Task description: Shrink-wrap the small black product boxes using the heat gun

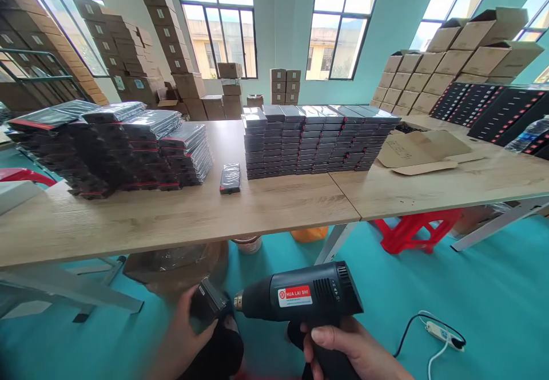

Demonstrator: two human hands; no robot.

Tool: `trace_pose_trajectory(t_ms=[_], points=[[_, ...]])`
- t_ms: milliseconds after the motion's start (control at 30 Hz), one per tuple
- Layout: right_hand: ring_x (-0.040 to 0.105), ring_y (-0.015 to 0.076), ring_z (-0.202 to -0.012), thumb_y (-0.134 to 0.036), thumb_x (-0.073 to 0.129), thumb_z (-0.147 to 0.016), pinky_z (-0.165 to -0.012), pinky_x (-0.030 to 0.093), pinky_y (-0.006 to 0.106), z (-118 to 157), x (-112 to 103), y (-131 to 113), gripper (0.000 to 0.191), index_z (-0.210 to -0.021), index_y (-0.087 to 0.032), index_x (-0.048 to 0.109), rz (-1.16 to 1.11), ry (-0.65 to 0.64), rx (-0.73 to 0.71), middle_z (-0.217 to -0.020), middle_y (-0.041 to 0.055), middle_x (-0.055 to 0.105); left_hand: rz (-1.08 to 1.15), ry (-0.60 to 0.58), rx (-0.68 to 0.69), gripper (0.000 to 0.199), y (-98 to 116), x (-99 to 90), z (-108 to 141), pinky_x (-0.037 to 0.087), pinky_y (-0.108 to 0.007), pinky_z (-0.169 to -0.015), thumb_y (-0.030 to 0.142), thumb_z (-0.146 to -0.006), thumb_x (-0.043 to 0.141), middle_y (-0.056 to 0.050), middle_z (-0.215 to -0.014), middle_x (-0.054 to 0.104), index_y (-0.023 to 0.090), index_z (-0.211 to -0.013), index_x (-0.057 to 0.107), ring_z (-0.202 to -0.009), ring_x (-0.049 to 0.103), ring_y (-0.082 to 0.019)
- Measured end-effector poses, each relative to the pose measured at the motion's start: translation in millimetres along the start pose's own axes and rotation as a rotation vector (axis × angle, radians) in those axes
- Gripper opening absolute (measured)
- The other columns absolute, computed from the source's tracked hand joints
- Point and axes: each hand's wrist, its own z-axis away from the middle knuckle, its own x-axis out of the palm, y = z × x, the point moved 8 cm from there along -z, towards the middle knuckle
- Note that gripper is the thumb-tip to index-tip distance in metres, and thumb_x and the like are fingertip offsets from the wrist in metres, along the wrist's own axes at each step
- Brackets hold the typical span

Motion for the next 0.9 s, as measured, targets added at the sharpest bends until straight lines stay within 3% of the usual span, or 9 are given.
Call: trace_pose_trajectory(t_ms=[233,400,633,900], points=[[0.064,0.0136,-0.055,-0.045,0.077,-0.072,-0.05,0.047,0.024,-3.9,5.3,-1.8,0.042,-0.097,-0.012,0.067,0.035,-0.042,-0.025,-0.076,0.0054,0.072,-0.057,0.044,0.085,0.062,-2.9,2.3,1.6,0.047,-0.054,-0.101,0.028,-0.072,0.069,-0.014,-0.13,0.057,0.022,-0.13,0.048,-0.121,0.056,-0.035],[0.065,0.0142,-0.055,-0.043,0.078,-0.072,-0.049,0.045,0.024,-4.1,10.9,-7.5,0.041,-0.094,-0.011,0.067,0.109,-0.047,-0.019,-0.073,0.0052,0.07,-0.047,0.022,0.11,0.063,0.0,3.0,-0.1,0.038,-0.06,-0.108,0.022,-0.065,0.071,-0.012,-0.13,0.058,0.025,-0.127,0.057,-0.124,0.052,-0.037],[0.062,0.0137,-0.054,-0.038,0.074,-0.073,-0.048,0.047,0.024,-19.3,35.7,-34.3,0.032,-0.09,-0.012,0.065,0.156,-0.084,-0.039,-0.071,0.004,0.069,-0.249,-0.033,0.244,0.07,5.7,13.4,4.0,0.028,-0.061,-0.114,0.013,-0.062,0.063,-0.011,-0.131,0.057,0.027,-0.13,0.053,-0.123,0.052,-0.036],[0.058,0.0109,-0.048,-0.034,0.07,-0.071,-0.046,0.045,0.022,-26.5,48.7,-52.8,0.021,-0.073,-0.013,0.065,0.3,-0.126,0.036,-0.059,0.0005,0.065,-0.228,-0.038,0.224,0.07,5.5,13.0,5.0,0.025,-0.064,-0.115,0.012,-0.063,0.062,-0.011,-0.131,0.056,0.029,-0.13,0.054,-0.124,0.052,-0.036]])
